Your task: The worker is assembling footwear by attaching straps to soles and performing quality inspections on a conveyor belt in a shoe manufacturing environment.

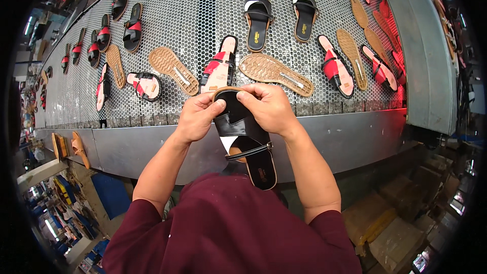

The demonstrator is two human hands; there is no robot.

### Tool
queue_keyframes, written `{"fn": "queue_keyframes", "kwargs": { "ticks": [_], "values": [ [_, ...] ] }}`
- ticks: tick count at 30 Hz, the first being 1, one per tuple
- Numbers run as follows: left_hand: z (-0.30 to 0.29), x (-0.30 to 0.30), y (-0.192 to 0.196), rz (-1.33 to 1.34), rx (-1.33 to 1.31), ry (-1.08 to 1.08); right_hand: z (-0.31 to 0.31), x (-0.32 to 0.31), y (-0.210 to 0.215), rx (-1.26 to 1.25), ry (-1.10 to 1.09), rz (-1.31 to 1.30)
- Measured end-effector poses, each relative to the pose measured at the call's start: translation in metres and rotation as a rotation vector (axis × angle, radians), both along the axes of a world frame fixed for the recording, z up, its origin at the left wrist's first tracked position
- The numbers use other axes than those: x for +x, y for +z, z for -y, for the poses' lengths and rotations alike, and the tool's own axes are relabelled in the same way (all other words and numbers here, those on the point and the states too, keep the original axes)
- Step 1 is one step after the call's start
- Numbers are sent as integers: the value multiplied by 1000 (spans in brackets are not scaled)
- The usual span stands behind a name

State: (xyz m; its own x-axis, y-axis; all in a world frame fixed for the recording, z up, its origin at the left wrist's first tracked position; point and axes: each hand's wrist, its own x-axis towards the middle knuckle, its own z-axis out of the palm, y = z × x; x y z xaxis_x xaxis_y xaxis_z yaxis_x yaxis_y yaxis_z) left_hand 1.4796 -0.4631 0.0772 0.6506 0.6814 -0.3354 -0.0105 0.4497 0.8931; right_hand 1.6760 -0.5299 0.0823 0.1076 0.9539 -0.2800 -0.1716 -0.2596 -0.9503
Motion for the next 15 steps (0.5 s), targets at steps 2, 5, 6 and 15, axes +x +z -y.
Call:
{"fn": "queue_keyframes", "kwargs": {
  "ticks": [2,5,6,15],
  "values": [
    [-4,8,5,-39,43,4,-3,3,-1,13,-45,-13],
    [-24,21,8,-190,221,-17,-12,2,-3,31,-170,-72],
    [-32,25,10,-169,210,-36,-17,1,-1,45,-221,-84],
    [-45,39,10,-37,93,15,-10,-9,-3,110,-381,-70]
  ]
}}
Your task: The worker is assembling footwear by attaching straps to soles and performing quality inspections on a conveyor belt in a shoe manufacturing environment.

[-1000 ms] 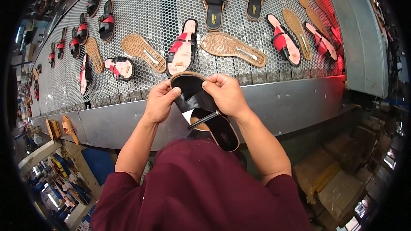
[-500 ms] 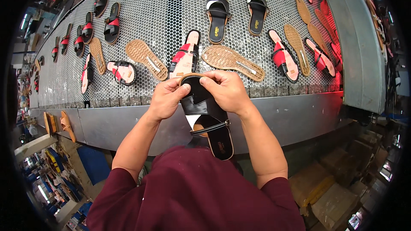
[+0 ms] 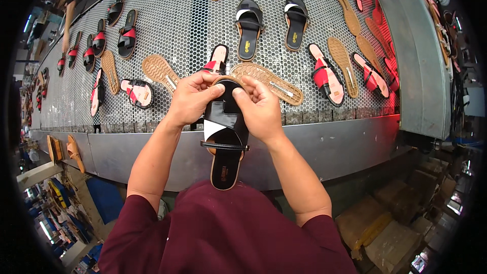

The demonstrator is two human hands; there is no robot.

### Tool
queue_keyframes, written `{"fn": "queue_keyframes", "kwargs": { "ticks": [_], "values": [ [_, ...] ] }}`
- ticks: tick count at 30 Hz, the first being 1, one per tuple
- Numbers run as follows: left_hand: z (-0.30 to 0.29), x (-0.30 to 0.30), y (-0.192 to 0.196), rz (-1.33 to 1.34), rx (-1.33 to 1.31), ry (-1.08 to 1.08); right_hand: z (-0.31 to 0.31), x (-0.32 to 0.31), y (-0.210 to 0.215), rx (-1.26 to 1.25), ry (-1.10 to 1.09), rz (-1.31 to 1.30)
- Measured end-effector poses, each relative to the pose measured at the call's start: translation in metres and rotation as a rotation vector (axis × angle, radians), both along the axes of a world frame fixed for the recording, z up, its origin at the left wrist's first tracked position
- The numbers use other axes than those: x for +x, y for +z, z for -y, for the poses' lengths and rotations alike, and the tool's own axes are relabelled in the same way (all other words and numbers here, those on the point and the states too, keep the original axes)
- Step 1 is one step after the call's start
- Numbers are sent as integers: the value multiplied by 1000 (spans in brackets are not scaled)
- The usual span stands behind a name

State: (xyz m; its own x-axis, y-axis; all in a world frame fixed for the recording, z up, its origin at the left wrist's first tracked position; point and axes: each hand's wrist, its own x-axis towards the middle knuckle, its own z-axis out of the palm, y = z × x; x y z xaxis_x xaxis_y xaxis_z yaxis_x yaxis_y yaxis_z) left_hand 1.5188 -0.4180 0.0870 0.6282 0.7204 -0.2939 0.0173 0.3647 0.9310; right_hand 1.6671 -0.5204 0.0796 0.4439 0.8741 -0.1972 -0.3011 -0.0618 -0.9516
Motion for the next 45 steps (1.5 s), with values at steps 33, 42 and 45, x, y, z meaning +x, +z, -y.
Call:
{"fn": "queue_keyframes", "kwargs": {
  "ticks": [33,42,45],
  "values": [
    [34,47,6,-44,-23,-100,13,73,6,0,312,305],
    [42,57,3,-80,53,-80,12,81,4,25,294,328],
    [39,58,1,-91,-35,-106,15,87,-6,3,306,286]
  ]
}}
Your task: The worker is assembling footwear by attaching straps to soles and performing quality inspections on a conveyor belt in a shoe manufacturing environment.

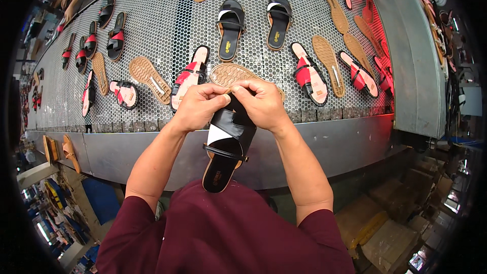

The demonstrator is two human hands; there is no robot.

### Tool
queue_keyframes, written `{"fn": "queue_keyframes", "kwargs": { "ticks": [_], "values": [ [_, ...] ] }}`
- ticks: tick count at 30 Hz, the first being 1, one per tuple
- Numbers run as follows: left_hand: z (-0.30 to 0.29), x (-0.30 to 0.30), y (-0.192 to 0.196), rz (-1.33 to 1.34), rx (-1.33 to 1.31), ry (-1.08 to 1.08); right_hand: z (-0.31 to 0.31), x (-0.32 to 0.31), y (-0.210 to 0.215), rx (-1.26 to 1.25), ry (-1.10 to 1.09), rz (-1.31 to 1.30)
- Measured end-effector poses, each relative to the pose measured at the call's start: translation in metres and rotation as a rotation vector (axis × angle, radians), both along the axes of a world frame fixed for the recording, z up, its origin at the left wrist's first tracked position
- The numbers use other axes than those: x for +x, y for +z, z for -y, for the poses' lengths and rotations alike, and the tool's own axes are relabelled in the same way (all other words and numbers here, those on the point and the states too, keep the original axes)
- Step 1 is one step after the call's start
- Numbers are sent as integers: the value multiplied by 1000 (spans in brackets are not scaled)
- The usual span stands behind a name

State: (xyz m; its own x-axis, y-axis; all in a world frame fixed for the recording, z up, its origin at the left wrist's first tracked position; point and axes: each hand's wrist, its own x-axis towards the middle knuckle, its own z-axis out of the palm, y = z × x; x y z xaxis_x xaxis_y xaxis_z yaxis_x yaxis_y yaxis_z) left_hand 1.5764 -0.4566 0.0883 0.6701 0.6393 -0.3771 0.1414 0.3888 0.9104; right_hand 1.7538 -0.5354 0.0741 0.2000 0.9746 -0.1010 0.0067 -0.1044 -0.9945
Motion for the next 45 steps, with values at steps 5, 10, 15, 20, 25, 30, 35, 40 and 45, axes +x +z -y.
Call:
{"fn": "queue_keyframes", "kwargs": {
  "ticks": [5,10,15,20,25,30,35,40,45],
  "values": [
    [-3,1,-12,42,-116,20,10,13,3,-132,-4,-310],
    [-2,4,-23,61,-100,41,15,23,-4,-129,73,-308],
    [-2,8,-22,89,-118,63,16,22,-3,-142,59,-296],
    [0,13,-20,69,-113,73,14,23,-3,-169,37,-241],
    [2,16,-20,18,-40,36,16,24,-8,-120,0,-191],
    [4,15,-33,152,-186,61,15,26,-6,-100,-56,-263],
    [43,-10,-47,465,-417,1,19,41,-1,-84,-143,-368],
    [72,-21,-25,313,-426,-162,29,51,-1,-66,-129,-311],
    [76,-14,-16,31,-118,-75,31,45,24,-47,-108,-392]
  ]
}}
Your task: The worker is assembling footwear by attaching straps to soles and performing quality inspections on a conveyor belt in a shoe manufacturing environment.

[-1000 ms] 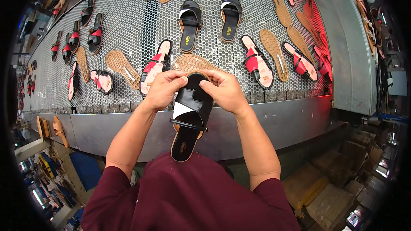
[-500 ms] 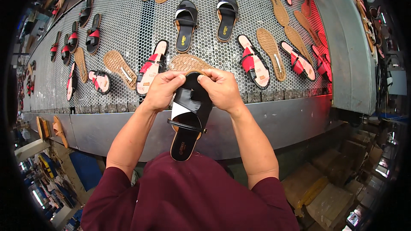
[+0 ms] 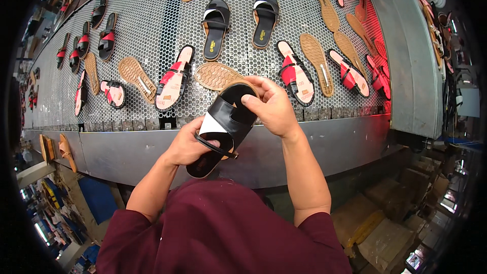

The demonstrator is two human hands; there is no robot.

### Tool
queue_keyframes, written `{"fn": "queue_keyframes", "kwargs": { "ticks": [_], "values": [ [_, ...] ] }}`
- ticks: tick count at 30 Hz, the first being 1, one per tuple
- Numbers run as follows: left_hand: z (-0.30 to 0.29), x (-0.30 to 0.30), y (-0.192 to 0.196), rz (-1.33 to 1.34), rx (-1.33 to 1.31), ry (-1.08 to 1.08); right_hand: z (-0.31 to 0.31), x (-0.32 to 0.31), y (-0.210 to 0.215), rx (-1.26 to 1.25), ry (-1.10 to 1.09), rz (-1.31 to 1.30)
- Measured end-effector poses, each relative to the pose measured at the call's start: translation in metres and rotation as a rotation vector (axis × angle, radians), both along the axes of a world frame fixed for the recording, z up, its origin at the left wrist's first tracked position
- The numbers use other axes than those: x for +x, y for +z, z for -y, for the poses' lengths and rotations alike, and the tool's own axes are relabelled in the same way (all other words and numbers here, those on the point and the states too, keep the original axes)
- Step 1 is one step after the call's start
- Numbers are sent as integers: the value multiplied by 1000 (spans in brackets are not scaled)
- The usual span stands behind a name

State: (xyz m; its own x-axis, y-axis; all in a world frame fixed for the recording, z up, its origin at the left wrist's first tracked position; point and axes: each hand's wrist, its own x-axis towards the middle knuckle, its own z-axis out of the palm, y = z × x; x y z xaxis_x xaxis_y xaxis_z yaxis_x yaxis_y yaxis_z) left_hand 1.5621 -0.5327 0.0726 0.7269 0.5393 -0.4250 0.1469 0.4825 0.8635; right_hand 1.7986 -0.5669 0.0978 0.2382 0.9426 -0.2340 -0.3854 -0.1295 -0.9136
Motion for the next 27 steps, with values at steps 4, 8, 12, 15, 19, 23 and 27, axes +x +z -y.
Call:
{"fn": "queue_keyframes", "kwargs": {
  "ticks": [4,8,12,15,19,23,27],
  "values": [
    [4,1,4,-2,41,-29,2,15,0,-97,280,27],
    [9,3,5,5,-43,-33,7,17,-5,-115,302,20],
    [14,10,17,-5,-42,-21,10,16,2,-119,261,60],
    [16,14,18,-22,33,-27,12,16,3,-99,211,63],
    [23,20,24,-5,-31,6,17,22,4,-99,228,60],
    [23,19,22,-63,-164,-78,20,24,3,-81,260,32],
    [29,22,34,-75,-194,32,30,33,1,-98,237,5]
  ]
}}
